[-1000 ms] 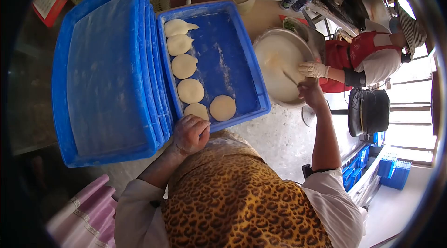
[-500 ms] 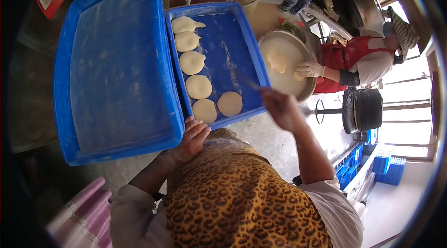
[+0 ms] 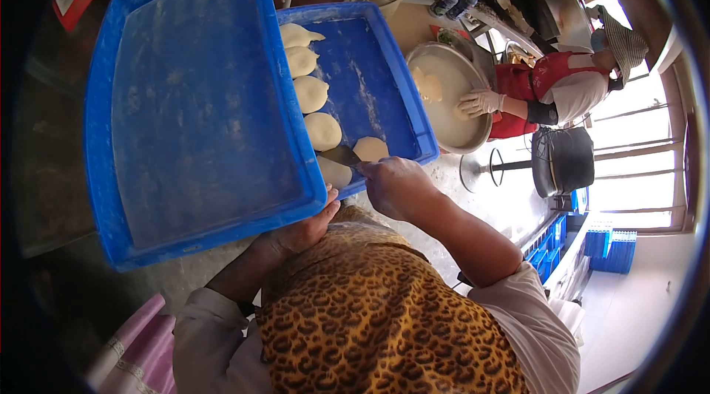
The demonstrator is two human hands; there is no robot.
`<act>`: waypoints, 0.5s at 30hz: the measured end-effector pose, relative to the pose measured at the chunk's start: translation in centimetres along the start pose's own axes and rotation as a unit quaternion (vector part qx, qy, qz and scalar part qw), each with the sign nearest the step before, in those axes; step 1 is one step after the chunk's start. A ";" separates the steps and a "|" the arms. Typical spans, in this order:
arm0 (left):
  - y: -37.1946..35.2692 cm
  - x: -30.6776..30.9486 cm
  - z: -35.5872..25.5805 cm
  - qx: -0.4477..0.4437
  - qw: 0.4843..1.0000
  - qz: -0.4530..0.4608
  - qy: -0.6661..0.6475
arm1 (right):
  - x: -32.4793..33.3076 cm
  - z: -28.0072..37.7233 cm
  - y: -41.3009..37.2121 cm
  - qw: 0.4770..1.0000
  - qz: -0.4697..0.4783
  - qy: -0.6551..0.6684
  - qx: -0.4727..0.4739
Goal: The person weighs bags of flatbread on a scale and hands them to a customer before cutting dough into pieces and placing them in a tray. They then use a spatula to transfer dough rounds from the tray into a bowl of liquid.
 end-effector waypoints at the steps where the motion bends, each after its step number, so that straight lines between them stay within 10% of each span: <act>1: -0.2 0.0 0.0 -0.005 1.000 -0.001 0.011 | -0.2 0.4 0.2 1.000 0.007 -0.001 -0.006; 13: 0.5 2.1 -0.3 0.082 0.996 0.032 -0.028 | -4.2 4.3 0.5 0.990 0.064 -0.096 0.085; 15: -0.2 1.7 0.8 0.182 0.957 -0.009 -0.224 | -4.6 4.6 1.1 0.985 0.057 -0.109 0.119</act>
Point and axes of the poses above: each hand's wrist, its own y-axis towards the middle knuckle, its own x-axis out of the back of the hand, z = x × y, the point moved 7 cm from there along y, towards the middle knuckle, and after that the axes turned 7 degrees about -y, right-handed, at the moved point
